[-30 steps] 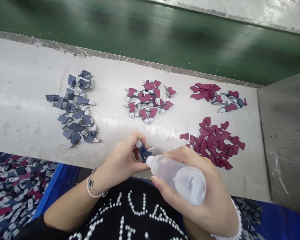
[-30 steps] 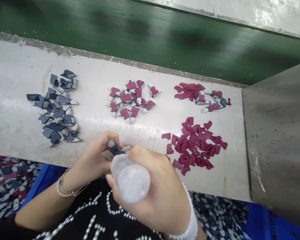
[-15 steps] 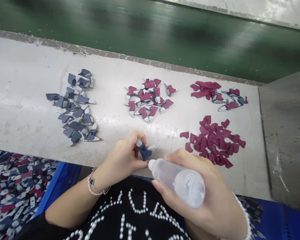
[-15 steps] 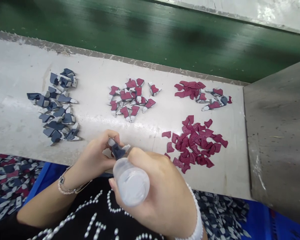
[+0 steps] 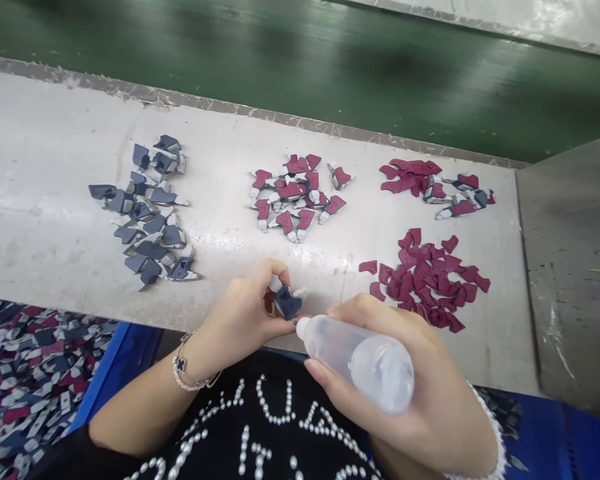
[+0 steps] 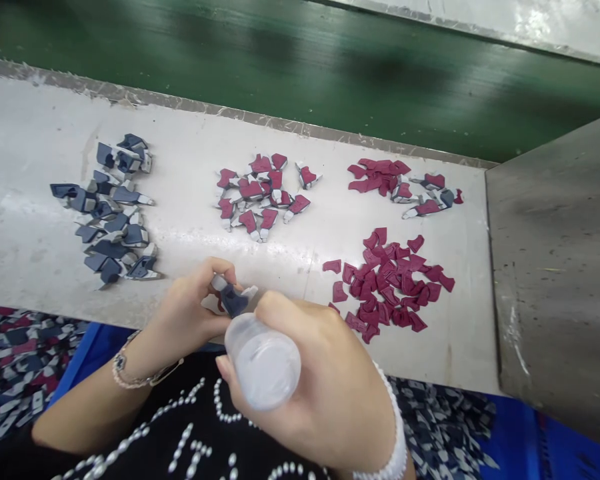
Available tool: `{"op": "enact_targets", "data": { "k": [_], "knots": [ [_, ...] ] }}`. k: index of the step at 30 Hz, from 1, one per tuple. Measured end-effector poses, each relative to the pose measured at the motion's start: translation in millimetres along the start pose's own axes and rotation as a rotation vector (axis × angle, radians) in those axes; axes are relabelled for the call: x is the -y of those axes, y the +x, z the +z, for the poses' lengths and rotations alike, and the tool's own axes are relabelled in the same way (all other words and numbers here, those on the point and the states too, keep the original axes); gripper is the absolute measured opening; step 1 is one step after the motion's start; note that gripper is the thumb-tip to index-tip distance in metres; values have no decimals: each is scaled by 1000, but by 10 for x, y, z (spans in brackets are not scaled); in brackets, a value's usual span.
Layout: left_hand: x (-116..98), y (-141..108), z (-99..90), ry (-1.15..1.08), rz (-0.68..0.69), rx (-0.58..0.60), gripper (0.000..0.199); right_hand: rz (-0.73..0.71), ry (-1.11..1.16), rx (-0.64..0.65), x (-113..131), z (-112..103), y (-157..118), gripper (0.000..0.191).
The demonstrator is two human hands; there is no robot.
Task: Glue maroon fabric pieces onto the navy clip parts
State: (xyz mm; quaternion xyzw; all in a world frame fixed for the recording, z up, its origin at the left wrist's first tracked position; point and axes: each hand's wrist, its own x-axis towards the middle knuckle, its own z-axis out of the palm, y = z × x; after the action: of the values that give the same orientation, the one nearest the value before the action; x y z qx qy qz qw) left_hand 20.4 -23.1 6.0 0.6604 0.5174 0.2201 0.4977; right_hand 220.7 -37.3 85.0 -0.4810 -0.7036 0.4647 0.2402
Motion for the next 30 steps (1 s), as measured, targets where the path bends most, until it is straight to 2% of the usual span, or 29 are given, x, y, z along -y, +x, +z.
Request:
{"op": "enact_targets", "data": {
  "k": [3, 8, 14, 23, 30],
  "knots": [
    [-15, 5, -8, 34, 5, -27, 41, 7, -27, 3, -5, -9, -14, 11],
    [-40, 11, 3, 46, 47, -35, 37, 27, -56, -120, -19, 2, -36, 10],
    [-38, -3, 18, 93, 38, -61, 39, -5, -69, -15, 13, 7, -38, 10],
    [-44, 7, 6, 43, 69, -26, 38, 42, -73, -159, -18, 6, -15, 11],
    [-50, -16, 10, 51, 67, -28, 39, 46, -63, -91, -2, -23, -43, 13]
  ]
}}
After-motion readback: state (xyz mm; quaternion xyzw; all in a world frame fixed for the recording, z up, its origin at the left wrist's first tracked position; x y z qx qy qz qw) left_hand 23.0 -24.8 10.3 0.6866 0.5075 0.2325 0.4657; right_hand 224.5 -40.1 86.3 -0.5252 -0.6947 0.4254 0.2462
